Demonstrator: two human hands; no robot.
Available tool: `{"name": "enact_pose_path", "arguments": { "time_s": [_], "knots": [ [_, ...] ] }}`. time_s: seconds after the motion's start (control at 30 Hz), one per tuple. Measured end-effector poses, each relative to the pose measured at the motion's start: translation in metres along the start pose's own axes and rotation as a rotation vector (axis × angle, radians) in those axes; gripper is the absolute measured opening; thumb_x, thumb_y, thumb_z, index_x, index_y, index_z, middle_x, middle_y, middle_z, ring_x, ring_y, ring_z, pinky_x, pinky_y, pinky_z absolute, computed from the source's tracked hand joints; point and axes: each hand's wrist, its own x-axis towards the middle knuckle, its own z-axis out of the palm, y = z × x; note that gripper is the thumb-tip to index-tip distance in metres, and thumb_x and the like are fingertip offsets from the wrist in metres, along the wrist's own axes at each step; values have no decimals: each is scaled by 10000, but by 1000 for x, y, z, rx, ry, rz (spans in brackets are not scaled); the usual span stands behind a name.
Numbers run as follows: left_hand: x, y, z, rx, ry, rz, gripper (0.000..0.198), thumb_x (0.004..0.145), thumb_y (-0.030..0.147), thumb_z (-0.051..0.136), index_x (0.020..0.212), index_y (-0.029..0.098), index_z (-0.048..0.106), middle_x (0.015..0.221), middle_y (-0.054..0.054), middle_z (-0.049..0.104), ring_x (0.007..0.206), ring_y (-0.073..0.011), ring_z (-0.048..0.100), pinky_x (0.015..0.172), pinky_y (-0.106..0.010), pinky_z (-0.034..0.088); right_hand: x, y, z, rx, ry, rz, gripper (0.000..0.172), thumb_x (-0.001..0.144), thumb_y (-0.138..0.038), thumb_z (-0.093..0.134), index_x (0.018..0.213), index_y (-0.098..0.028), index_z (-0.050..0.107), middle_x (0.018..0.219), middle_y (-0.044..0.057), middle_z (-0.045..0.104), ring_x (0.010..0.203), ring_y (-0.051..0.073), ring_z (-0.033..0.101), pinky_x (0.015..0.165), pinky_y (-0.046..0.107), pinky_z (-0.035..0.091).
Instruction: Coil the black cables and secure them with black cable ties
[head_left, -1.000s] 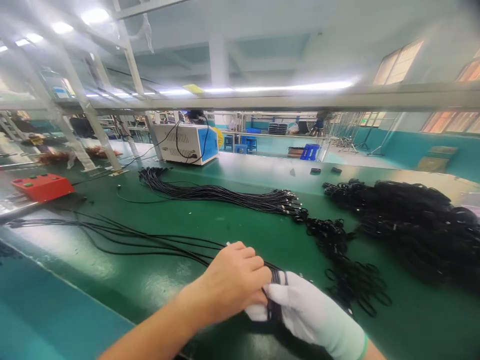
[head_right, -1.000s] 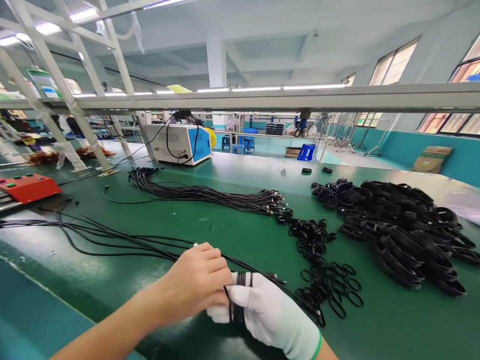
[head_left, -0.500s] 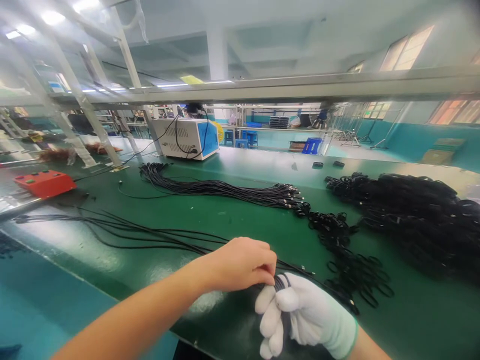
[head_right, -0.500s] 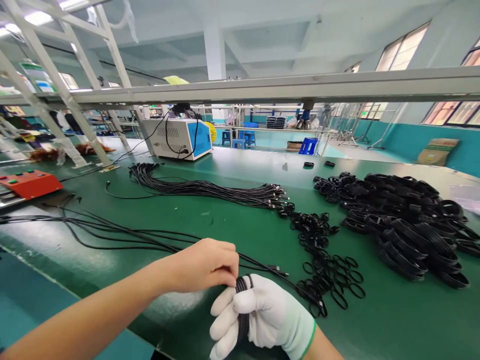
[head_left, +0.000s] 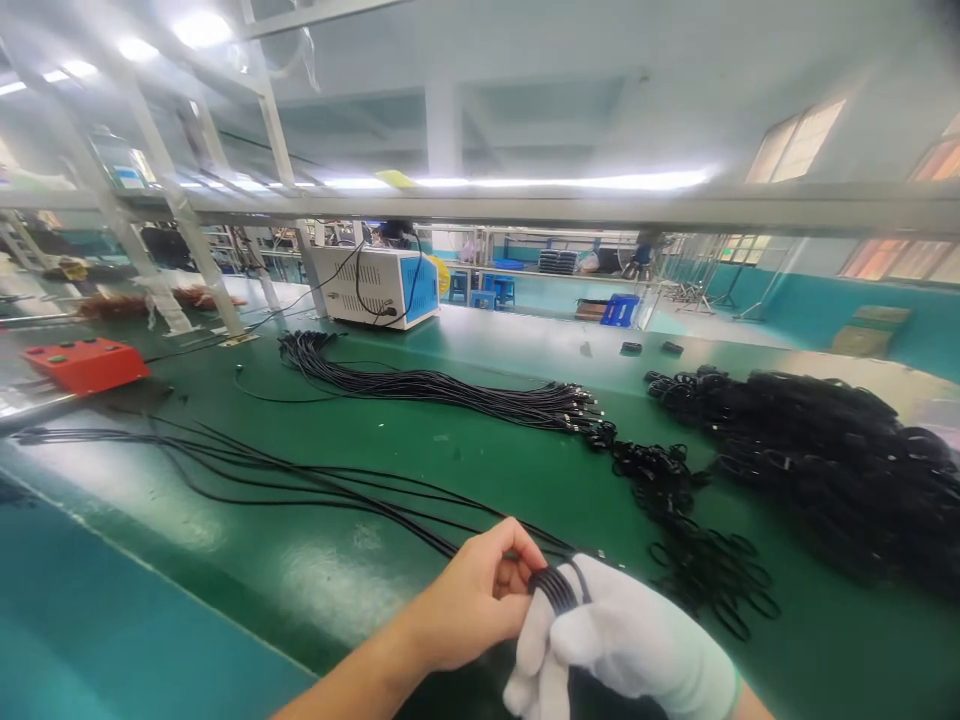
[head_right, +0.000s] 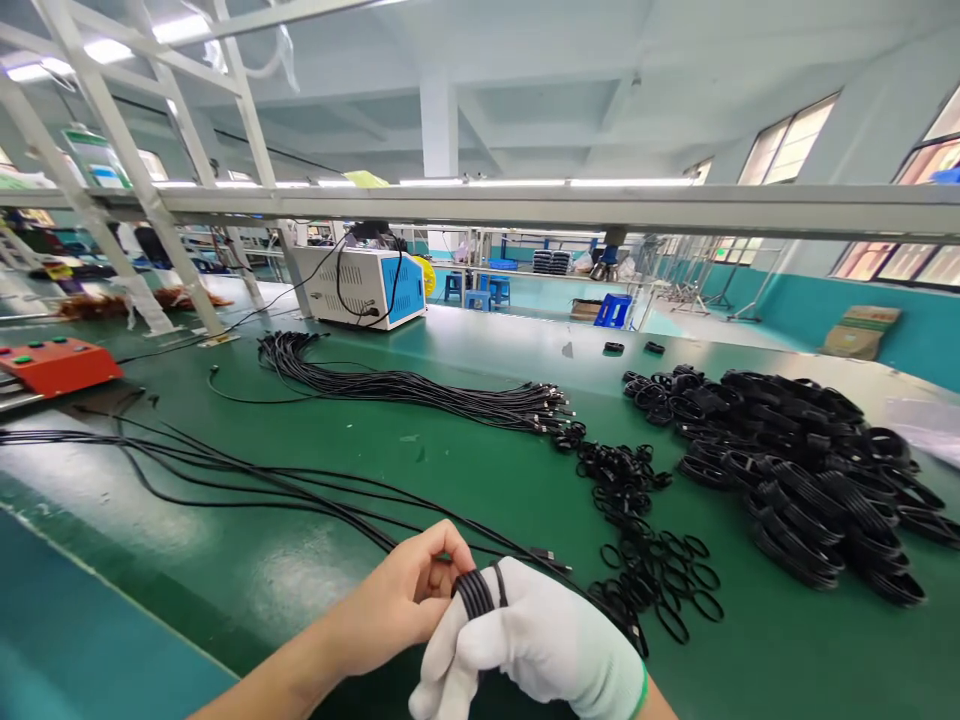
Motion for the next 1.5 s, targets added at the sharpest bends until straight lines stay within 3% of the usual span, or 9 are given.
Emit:
{"name": "enact_pose_path", "arguments": {
  "time_s": [0.33,0.43,0.57,0.77,0.93,1.17,1.3,1.4,1.5],
  "knots": [
    [-8,-29,40,343,528,675,199,771,66,496,845,208,614,750,-17,580,683,-126,558,575,-214,428,-19,-11,10,-212,63,93,215,690,-299,650,712,-87,676,632,21,546,563,102,444,581,234,368],
    [-10,-35,47,431,621,728,260,805,64,454,937,226,611,787,-30,602,708,-132,579,584,-220,439,-21,-13,14,-192,45,92,224,715,-312,625,720,-90,657,662,33,541,612,121,461,622,252,376],
    [-16,-17,39,467,526,652,210,802,69,462,893,192,607,769,-34,604,709,-134,581,616,-222,463,-19,-10,13,-230,30,104,269,724,-348,614,746,-81,645,665,35,542,601,113,462,598,243,369],
    [-25,21,24,639,101,570,357,804,50,404,1088,171,583,878,-69,598,769,-142,578,687,-220,486,-18,-8,11,-491,70,152,352,618,-421,733,720,-99,637,653,18,572,602,120,510,576,241,412],
    [-23,24,25,631,200,738,265,844,113,389,994,130,607,840,-94,596,740,-150,578,658,-214,470,-21,-26,35,-570,203,94,312,849,-412,549,980,-132,599,943,48,619,827,167,590,742,338,489],
    [-21,30,19,572,161,738,240,842,86,392,937,139,606,858,-77,584,773,-133,561,702,-197,456,-53,-57,61,-716,428,51,422,892,-487,405,1081,-173,614,1033,84,650,893,239,608,784,351,487],
    [-19,38,15,574,171,622,276,836,41,392,949,162,613,871,-49,571,791,-123,543,727,-193,439,-55,-57,55,-738,639,15,626,765,-472,597,1336,-306,402,1308,80,498,1070,303,545,818,360,477],
    [-18,41,14,543,125,592,278,846,44,398,952,183,614,895,-35,578,846,-130,535,756,-196,431,-32,-47,51,-619,563,53,855,578,-376,758,1341,-272,386,1267,108,506,1101,343,507,838,395,471],
    [-18,42,14,514,117,544,243,864,70,408,915,180,619,895,-29,584,845,-127,536,760,-194,430,-8,-41,49,-545,466,49,802,471,-319,796,1211,-216,502,1067,84,593,972,317,571,773,403,504]
  ]
}}
